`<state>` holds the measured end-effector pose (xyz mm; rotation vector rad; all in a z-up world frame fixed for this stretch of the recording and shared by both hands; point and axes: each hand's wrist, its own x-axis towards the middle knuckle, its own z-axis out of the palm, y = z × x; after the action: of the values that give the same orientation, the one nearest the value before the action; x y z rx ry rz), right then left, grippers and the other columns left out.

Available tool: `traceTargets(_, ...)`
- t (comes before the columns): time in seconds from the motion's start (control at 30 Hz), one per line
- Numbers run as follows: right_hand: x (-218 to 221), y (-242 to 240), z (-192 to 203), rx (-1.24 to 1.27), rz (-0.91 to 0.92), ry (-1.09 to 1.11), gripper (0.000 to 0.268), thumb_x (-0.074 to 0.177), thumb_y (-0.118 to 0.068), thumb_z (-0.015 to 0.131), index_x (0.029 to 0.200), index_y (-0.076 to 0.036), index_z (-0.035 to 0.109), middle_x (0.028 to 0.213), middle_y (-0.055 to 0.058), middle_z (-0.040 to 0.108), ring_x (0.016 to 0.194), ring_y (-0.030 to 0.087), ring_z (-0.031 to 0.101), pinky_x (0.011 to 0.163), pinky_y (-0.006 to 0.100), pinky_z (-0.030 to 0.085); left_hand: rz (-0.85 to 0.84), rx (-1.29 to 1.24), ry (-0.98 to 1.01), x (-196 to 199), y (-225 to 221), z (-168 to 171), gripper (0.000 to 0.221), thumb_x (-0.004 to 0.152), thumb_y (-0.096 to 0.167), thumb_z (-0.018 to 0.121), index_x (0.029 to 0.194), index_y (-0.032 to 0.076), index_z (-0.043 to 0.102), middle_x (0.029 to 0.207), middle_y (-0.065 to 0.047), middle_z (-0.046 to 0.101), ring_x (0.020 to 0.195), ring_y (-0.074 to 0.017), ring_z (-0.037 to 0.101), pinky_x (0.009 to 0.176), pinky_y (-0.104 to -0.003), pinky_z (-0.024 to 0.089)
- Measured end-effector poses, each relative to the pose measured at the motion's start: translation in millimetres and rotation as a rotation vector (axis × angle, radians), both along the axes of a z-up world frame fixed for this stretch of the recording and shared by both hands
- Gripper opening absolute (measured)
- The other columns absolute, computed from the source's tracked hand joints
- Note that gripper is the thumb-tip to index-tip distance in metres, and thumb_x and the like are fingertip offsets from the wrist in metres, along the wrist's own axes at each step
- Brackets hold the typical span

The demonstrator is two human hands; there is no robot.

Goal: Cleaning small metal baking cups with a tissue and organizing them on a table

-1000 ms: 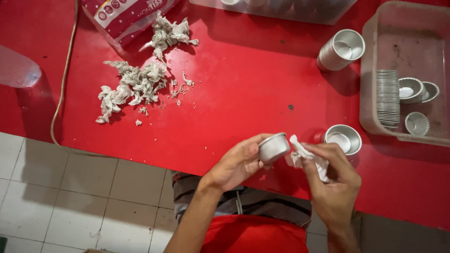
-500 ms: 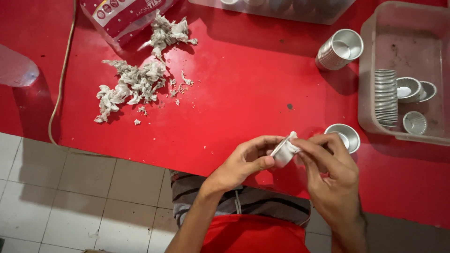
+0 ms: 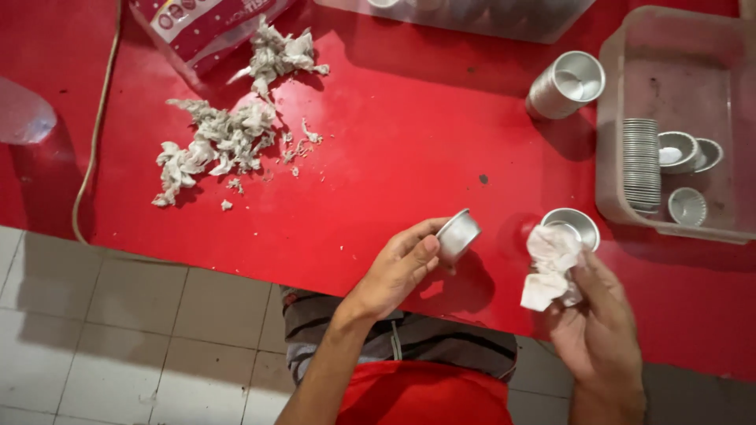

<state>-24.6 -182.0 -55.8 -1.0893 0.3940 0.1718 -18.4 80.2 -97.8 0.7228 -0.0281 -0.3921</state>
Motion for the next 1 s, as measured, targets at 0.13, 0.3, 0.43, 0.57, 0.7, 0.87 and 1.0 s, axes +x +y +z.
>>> traceTargets(0.13,-1.6,13.6,18.3,0.011,-0.004,0.107,0.030,0.103,-0.021,0.058,0.130,-0.011,0.065,0.108,0.001,0.073,0.080,0.010,0.068,0.048,0.017,0.050,-0.002,0.012,0.010,0.5,0.1,-3.1,0.069,0.097,0.045,0.064,0.146,-0.001,0.051,0.111,-0.005,0.065,0.092,-0.0122,0.063,0.088,-0.025,0.053)
traceTargets(0.3,-3.5,5.5,6.1,0.036,0.021,0.102,0.040,0.100,-0.017,0.060,0.139,-0.010,0.059,0.108,0.001,0.072,0.073,0.008,0.064,0.050,0.016,0.049,-0.002,-0.024,0.005,1.0,1.6,2.3,0.067,0.098,0.044,0.064,0.144,-0.003,0.053,0.117,-0.006,0.064,0.101,-0.0130,0.062,0.088,-0.028,0.055)
traceTargets(0.43,-3.6,0.5,-6.5,0.107,0.054,0.052,0.048,0.098,-0.016,0.060,0.145,-0.007,0.055,0.126,0.013,0.069,0.106,0.024,0.068,0.055,0.018,0.052,-0.003,-0.031,0.004,0.5,1.4,1.1,0.062,0.099,0.040,0.065,0.144,-0.001,0.053,0.118,-0.005,0.065,0.102,-0.0125,0.062,0.088,-0.028,0.055)
traceTargets(0.57,-4.0,8.1,-15.1,-0.089,-0.068,-0.184,0.030,0.100,-0.018,0.065,0.127,-0.005,0.063,0.127,0.011,0.069,0.105,0.021,0.070,0.078,0.032,0.061,-0.018,-0.022,-0.015,-1.2,2.3,4.1,0.060,0.100,0.037,0.065,0.145,0.000,0.052,0.124,-0.006,0.063,0.103,-0.0121,0.062,0.092,-0.027,0.053)
traceTargets(0.7,5.1,70.9,54.0,-0.835,0.063,-0.507,0.015,0.096,0.002,0.072,0.111,0.000,0.070,0.113,0.015,0.073,0.112,0.024,0.070,0.097,0.029,0.056,-0.029,-0.035,-0.036,-1.1,0.8,3.2,0.060,0.100,0.036,0.065,0.146,-0.001,0.050,0.125,-0.007,0.063,0.101,-0.0144,0.063,0.092,-0.029,0.054)
traceTargets(0.87,18.6,101.0,78.7,-1.002,0.243,-0.721,0.013,0.095,0.005,0.071,0.108,0.001,0.073,0.112,0.017,0.074,0.108,0.024,0.072,0.098,0.030,0.056,-0.017,0.061,-0.093,-2.3,-0.7,10.6,0.057,0.100,0.034,0.064,0.145,0.001,0.049,0.139,-0.009,0.057,0.108,-0.0155,0.062,0.096,-0.030,0.054)
traceTargets(1.0,18.1,100.4,78.6,-1.098,0.341,-0.926,0.019,0.095,0.009,0.069,0.113,0.004,0.072,0.115,0.017,0.071,0.108,0.028,0.070,0.100,0.035,0.057,0.056,0.059,-0.138,-2.7,-3.0,8.9,0.055,0.100,0.028,0.067,0.145,0.002,0.048,0.139,-0.010,0.058,0.124,-0.0168,0.057,0.105,-0.032,0.052)
